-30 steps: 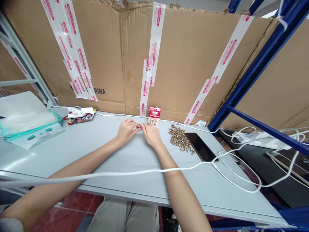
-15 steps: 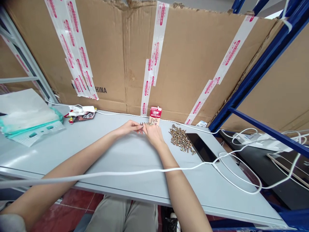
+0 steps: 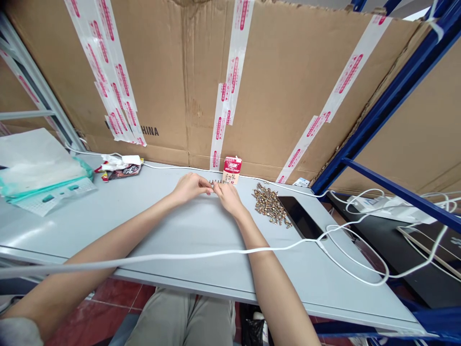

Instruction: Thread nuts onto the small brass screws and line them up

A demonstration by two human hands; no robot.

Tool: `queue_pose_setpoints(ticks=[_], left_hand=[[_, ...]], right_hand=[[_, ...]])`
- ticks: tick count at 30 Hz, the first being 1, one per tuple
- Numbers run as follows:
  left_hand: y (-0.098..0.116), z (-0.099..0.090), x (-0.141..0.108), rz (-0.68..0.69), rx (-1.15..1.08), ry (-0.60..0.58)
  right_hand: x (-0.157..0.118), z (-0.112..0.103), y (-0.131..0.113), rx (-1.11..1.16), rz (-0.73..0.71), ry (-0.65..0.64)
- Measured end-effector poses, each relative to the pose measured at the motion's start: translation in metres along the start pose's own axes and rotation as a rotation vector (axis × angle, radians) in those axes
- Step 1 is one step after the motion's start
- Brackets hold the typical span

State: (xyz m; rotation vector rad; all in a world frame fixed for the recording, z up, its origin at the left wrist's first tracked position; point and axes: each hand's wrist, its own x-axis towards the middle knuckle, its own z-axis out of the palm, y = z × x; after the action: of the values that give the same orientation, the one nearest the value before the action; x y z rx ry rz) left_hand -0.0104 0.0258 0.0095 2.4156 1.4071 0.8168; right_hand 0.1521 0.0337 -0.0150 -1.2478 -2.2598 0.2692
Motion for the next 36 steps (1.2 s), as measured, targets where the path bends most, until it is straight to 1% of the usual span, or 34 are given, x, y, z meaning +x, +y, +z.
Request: queue_pose_setpoints(ticks=[2,4,6,7,9,10,12,14,16,19,21,23,25,27,29,31,33,34,36], left_hand=[[0.013,0.004,-0.006,0.088,0.257,0.050],[0.022,0.010,-0.012,0.180,0.435,0.074],[0.025,0.014,-0.015,0.204,0.482,0.084],[0.023,0.015,-0.014,0.180,0.448,0.081],[0.014,0.013,-0.009,0.075,0.286,0.053],[0.007,0.012,-0.006,0.020,0.166,0.016],[-0.006,0.010,0.002,-0.058,-0.135,-0.102],[-0.017,0.008,0.007,-0.108,-0.435,-0.238],[-0.024,0.007,0.009,-0.179,-0.647,-0.350],[-0.028,0.007,0.006,-0.282,-0.788,-0.437],[-0.028,0.008,0.004,-0.309,-0.832,-0.434],[-0.027,0.009,0.004,-0.306,-0.828,-0.393],[-0.026,0.009,0.005,-0.281,-0.772,-0.332],[-0.022,0.008,0.006,-0.232,-0.649,-0.268],[-0.014,0.005,0.004,-0.179,-0.431,-0.205],[-0.002,0.005,-0.001,-0.131,-0.130,-0.130],[0.014,0.008,-0.008,-0.072,0.163,-0.049],[0.021,0.012,-0.011,-0.034,0.276,-0.009],[0.031,0.020,-0.017,0.039,0.404,0.054]], right_hand=[[0.001,0.002,0.005,0.017,-0.018,-0.025],[0.000,0.004,0.009,-0.018,-0.001,-0.038],[-0.001,0.004,0.010,-0.050,0.019,-0.041],[-0.002,0.004,0.010,-0.056,0.027,-0.040],[-0.002,0.004,0.009,-0.051,0.037,-0.036],[-0.002,0.003,0.008,-0.049,0.043,-0.032],[-0.002,0.001,0.005,-0.060,0.061,-0.023],[-0.003,-0.001,0.001,-0.084,0.058,-0.018],[-0.003,-0.002,-0.003,-0.118,0.043,-0.028],[-0.005,-0.003,-0.007,-0.189,0.017,-0.055],[-0.005,-0.003,-0.008,-0.218,0.006,-0.058],[-0.005,-0.003,-0.008,-0.196,-0.004,-0.056],[-0.005,-0.003,-0.007,-0.140,-0.014,-0.061],[-0.004,-0.002,-0.005,-0.074,-0.023,-0.075],[-0.003,0.000,-0.002,-0.021,-0.033,-0.100],[-0.002,0.004,0.002,0.009,-0.040,-0.131],[-0.001,0.007,0.007,0.010,-0.048,-0.157],[-0.001,0.008,0.009,0.006,-0.055,-0.164],[0.000,0.008,0.013,-0.004,-0.066,-0.158]])
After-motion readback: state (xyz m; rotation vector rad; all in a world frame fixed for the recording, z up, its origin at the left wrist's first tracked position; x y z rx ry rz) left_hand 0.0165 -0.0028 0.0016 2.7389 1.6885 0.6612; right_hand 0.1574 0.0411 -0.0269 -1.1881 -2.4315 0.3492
